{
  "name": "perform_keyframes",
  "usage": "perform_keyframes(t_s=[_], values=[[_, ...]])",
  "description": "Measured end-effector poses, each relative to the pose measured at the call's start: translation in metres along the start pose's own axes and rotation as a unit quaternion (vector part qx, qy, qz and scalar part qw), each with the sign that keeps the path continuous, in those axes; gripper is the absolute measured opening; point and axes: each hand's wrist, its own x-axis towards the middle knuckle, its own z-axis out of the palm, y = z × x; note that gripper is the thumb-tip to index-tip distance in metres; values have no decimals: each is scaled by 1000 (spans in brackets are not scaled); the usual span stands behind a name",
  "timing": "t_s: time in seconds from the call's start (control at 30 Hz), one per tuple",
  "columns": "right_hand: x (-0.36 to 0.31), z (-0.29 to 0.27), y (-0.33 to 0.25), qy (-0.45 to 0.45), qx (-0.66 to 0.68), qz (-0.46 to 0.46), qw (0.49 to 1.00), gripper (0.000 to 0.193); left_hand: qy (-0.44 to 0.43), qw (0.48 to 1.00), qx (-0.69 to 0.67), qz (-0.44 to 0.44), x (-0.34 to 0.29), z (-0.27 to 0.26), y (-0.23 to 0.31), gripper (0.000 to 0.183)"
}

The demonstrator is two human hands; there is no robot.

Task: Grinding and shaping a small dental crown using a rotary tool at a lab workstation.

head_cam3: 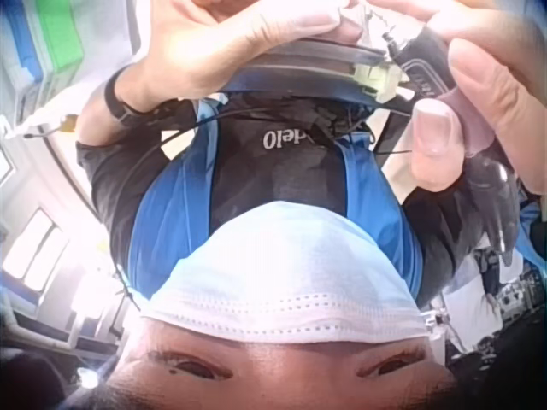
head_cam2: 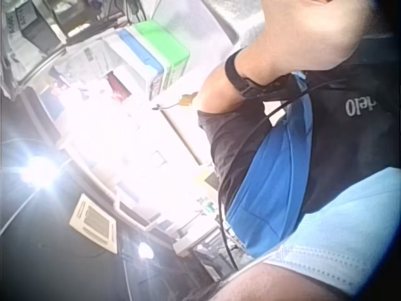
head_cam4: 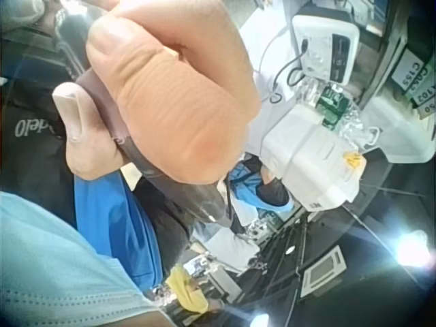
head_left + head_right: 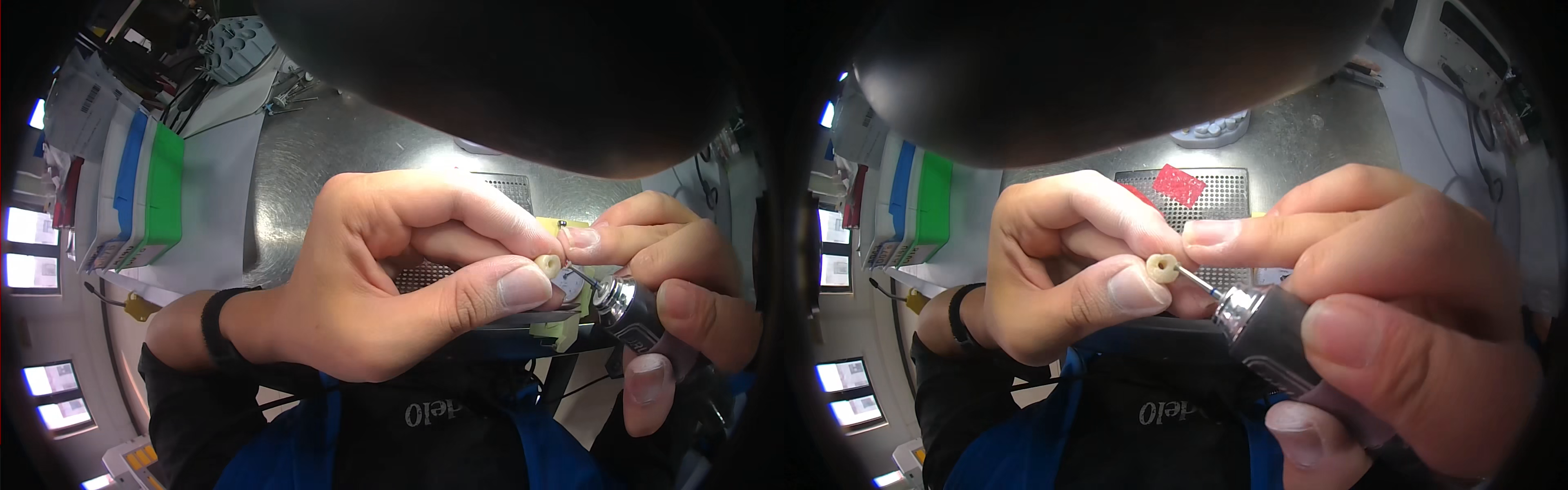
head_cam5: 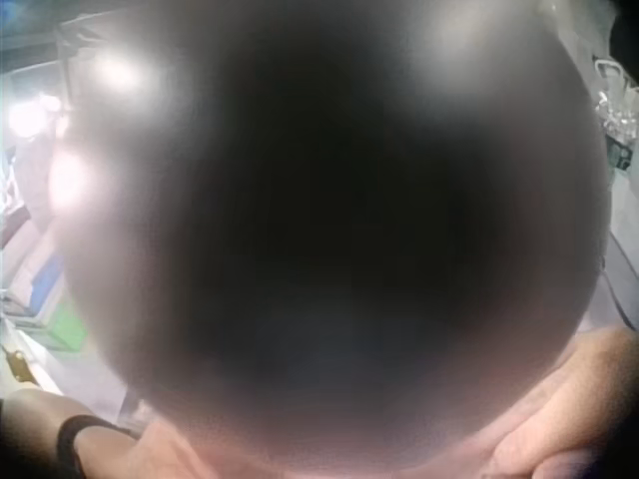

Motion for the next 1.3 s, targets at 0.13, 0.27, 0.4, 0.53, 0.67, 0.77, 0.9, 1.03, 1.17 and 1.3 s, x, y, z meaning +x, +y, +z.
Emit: perform_keyframes(t_s=[0.13,0.27,0.4,0.53,0.67,0.77,0.9,1.03,1.17,1.3], values=[[1,0,-2,11,8,16,1000,41,-10,999,37,19,1,-2,0,17],[0,-1,-3,1,10,26,1000,41,-14,998,48,24,2,-3,0,17],[2,-4,-3,-9,12,25,1000,41,-6,999,42,24,2,-1,-1,17],[3,-5,0,-26,16,17,999,42,1,1000,28,10,1,-1,0,17],[1,-2,-1,2,10,15,1000,43,4,1000,-15,-14,1,0,1,16],[1,-2,-2,-6,4,16,1000,43,9,1000,-6,-8,1,1,1,16],[0,2,2,15,0,-5,1000,42,12,999,-29,-19,0,2,2,16],[-7,4,5,22,-16,-22,999,41,4,1000,1,-2,2,0,0,15],[-6,4,2,16,-11,-15,1000,43,14,1000,1,-15,1,2,1,15],[11,-11,-2,-62,28,13,998,54,11,1000,-3,-14,1,3,2,17]])
